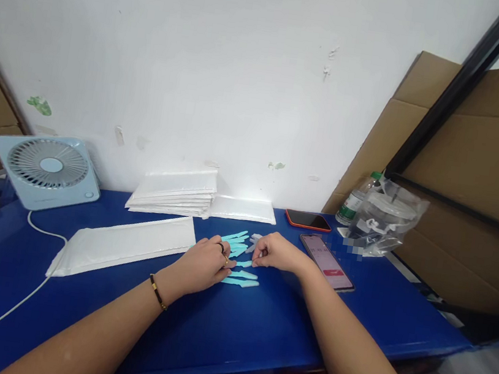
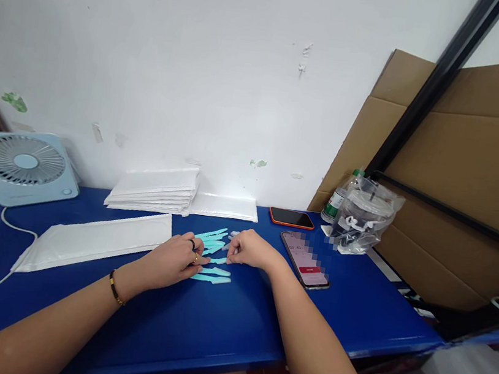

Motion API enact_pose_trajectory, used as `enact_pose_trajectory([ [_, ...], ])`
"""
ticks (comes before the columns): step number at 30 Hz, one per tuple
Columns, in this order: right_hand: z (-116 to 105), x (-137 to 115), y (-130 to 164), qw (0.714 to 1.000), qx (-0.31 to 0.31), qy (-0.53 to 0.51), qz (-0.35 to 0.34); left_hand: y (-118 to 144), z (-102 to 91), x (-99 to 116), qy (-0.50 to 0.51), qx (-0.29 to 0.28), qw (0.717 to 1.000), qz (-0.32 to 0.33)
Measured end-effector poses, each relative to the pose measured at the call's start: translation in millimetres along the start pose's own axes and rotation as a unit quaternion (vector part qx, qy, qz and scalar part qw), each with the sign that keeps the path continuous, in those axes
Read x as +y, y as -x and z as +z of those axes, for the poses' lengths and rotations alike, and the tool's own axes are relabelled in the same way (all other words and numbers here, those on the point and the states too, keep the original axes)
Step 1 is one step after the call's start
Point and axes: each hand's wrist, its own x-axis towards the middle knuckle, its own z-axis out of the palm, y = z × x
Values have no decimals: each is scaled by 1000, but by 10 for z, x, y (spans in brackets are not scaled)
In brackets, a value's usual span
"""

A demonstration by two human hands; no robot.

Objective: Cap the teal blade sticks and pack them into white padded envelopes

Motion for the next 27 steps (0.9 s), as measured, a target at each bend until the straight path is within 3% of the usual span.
enact_pose_trajectory([
  [5,-27,-23,29,999,-37,-27,-6,0,20,-39,34,-3,999,14],
  [11,-36,90,-25,993,97,49,-37,-37,59,-220,61,57,990,-111],
  [16,-5,160,-42,994,75,74,-37,-46,46,-266,70,28,990,-120],
  [21,-22,105,-10,996,63,59,-36,-55,34,-194,69,26,991,-112],
  [27,-24,73,-9,998,38,53,-18,-59,66,-97,81,20,986,-147],
])
